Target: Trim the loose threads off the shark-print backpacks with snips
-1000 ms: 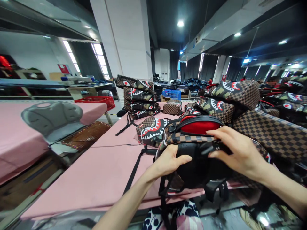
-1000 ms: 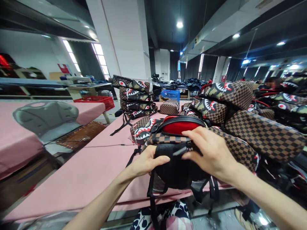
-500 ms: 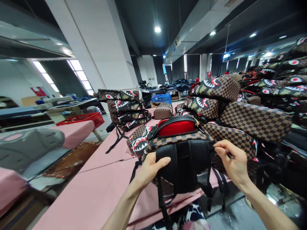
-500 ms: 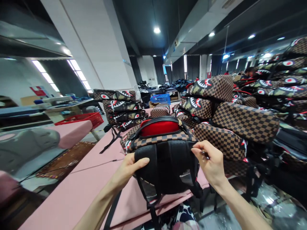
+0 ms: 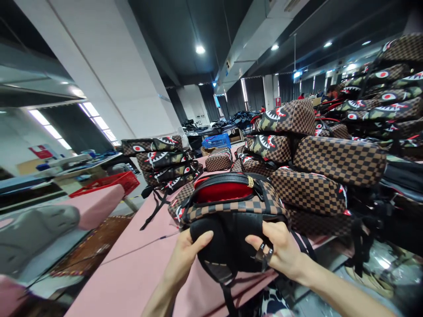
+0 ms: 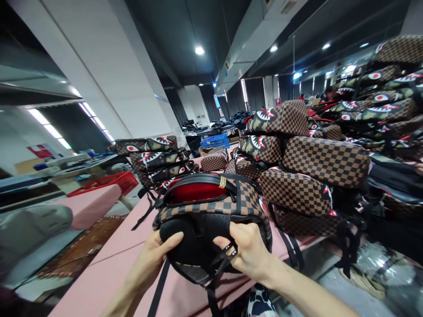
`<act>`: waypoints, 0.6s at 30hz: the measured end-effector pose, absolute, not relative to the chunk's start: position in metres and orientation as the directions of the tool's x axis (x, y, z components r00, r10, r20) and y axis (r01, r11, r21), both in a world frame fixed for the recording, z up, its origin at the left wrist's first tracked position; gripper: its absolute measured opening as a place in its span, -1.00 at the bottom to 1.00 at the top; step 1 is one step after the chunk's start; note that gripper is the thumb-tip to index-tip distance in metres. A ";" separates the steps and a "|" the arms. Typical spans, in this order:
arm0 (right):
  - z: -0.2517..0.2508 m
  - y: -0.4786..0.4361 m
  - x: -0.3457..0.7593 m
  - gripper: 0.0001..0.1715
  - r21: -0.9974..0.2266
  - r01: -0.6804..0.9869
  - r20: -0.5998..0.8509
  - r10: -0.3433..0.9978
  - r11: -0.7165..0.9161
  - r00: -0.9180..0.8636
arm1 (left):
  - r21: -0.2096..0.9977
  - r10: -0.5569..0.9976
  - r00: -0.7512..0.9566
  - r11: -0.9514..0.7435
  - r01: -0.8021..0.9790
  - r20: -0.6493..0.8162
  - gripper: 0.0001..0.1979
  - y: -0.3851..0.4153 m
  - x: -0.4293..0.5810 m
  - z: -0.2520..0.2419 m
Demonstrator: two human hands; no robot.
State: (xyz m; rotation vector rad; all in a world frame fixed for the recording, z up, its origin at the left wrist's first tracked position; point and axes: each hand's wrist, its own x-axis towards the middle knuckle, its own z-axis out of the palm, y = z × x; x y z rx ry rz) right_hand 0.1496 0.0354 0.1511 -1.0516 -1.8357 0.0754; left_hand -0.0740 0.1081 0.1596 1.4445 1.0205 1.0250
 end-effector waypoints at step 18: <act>0.142 0.034 0.150 -0.64 -0.355 0.684 0.780 0.606 0.637 -0.159 | 0.989 0.964 0.260 -0.095 0.117 0.062 -0.63 0.102 -0.071 0.165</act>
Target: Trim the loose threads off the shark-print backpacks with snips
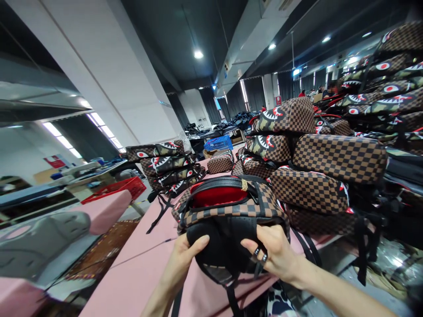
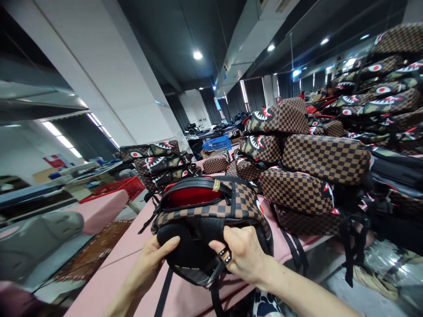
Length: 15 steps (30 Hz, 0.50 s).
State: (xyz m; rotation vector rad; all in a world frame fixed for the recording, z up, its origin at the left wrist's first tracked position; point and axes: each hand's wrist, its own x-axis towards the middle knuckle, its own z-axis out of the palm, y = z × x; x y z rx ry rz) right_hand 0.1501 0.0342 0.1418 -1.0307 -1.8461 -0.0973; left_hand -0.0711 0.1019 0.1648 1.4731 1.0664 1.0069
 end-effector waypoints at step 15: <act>0.139 0.026 0.161 -0.67 -0.429 0.618 0.761 0.632 0.659 -0.146 | 0.976 0.955 0.267 -0.172 0.134 0.131 -0.69 0.083 -0.062 0.172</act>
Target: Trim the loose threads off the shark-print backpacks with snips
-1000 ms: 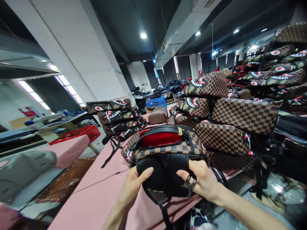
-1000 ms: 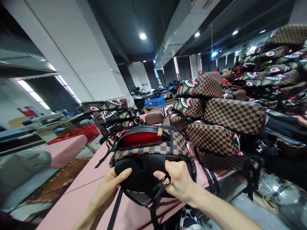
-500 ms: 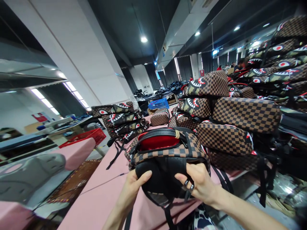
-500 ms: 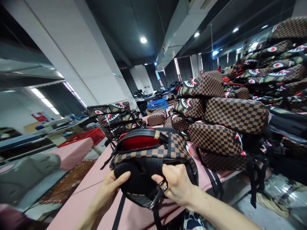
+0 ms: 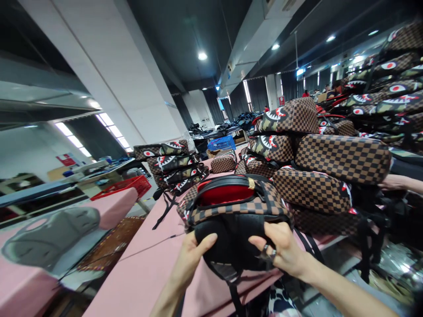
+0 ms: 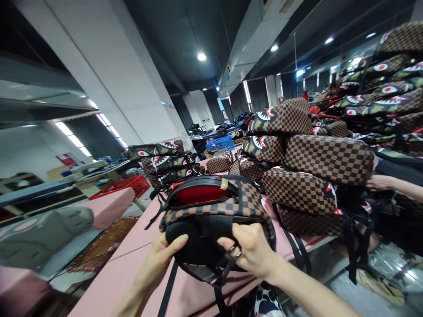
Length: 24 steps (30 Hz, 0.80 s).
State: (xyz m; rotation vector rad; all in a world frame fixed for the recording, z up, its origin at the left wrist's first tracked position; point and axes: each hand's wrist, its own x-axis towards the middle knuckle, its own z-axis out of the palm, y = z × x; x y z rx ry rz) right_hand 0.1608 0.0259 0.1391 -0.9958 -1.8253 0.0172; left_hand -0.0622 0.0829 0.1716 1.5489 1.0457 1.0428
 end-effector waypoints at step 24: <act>0.125 0.029 0.262 -0.61 -0.929 0.116 0.363 0.807 0.351 0.465 | 0.286 0.563 0.554 -0.812 0.509 0.613 -0.79 0.000 0.080 0.134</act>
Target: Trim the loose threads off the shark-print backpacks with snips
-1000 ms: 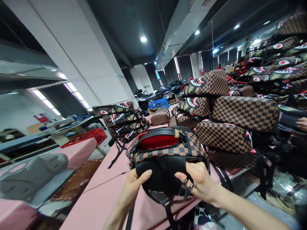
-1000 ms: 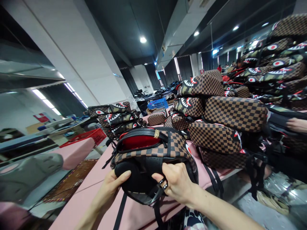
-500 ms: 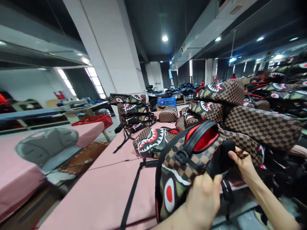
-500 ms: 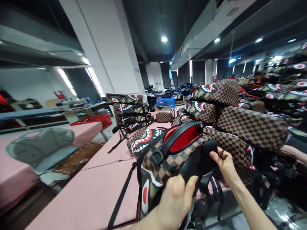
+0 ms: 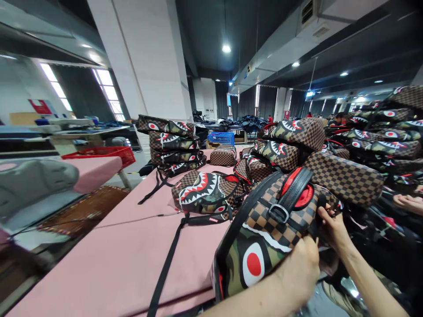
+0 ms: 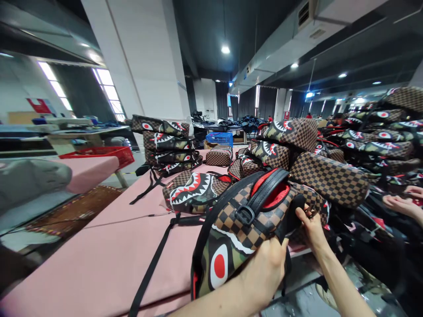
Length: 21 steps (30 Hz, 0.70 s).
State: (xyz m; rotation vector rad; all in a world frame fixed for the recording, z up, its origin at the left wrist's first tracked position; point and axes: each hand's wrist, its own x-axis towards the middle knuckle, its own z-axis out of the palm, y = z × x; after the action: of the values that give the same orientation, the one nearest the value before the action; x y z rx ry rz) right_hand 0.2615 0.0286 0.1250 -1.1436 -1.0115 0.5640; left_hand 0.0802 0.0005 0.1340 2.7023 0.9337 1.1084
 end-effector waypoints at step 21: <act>0.218 -0.004 0.154 -0.66 -0.814 0.187 0.580 0.791 0.551 0.194 | 0.953 0.923 0.347 -0.059 -0.299 0.166 -0.57 0.002 -0.074 0.228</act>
State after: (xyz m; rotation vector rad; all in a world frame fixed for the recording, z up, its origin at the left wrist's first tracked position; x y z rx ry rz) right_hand 0.1539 -0.0039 0.2184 -0.9389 -1.3419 0.5255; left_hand -0.0743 0.0025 0.2284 1.2327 0.6693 1.1306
